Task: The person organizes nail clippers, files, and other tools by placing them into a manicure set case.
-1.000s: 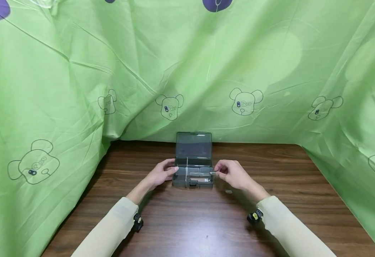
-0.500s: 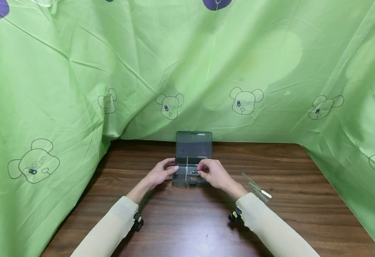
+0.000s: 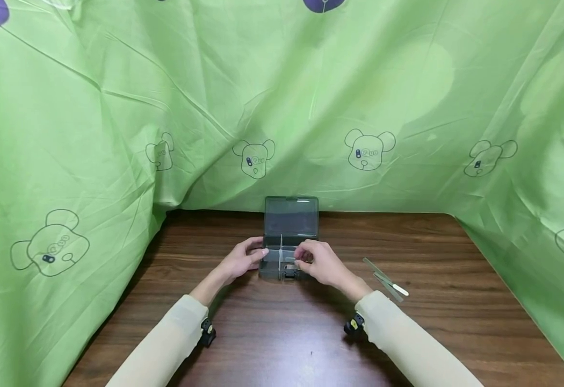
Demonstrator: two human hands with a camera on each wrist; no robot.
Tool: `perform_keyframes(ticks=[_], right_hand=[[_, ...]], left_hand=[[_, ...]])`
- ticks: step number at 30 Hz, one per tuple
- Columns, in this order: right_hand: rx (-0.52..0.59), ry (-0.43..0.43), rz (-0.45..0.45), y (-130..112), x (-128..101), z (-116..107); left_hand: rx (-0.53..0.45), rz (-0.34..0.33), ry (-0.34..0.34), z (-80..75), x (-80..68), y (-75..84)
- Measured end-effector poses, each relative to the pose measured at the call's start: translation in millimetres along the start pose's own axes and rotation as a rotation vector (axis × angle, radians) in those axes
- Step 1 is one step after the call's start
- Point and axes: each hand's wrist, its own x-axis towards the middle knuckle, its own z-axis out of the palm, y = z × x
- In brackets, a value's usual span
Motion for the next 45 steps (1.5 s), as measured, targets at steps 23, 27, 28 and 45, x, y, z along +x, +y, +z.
perform_keyframes(ticks=[23, 27, 28, 45], right_hand=[[-0.114, 0.048, 0.151, 53.8, -70.3, -92.0], [-0.145, 0.064, 0.152, 66.8, -87.0, -100.5], [-0.155, 0.070, 0.152, 70.2, -91.0, -102.1], [-0.214, 0.081, 0.278, 109.1, -129.3, -116.3]], left_hand=[[-0.014, 0.013, -0.011, -2.9, 0.9, -1.1], [-0.019, 0.006, -0.008, -2.4, 1.3, -1.2], [-0.016, 0.006, -0.007, -2.1, 1.3, -1.5], [-0.006, -0.010, 0.014, -1.1, 2.0, -3.3]])
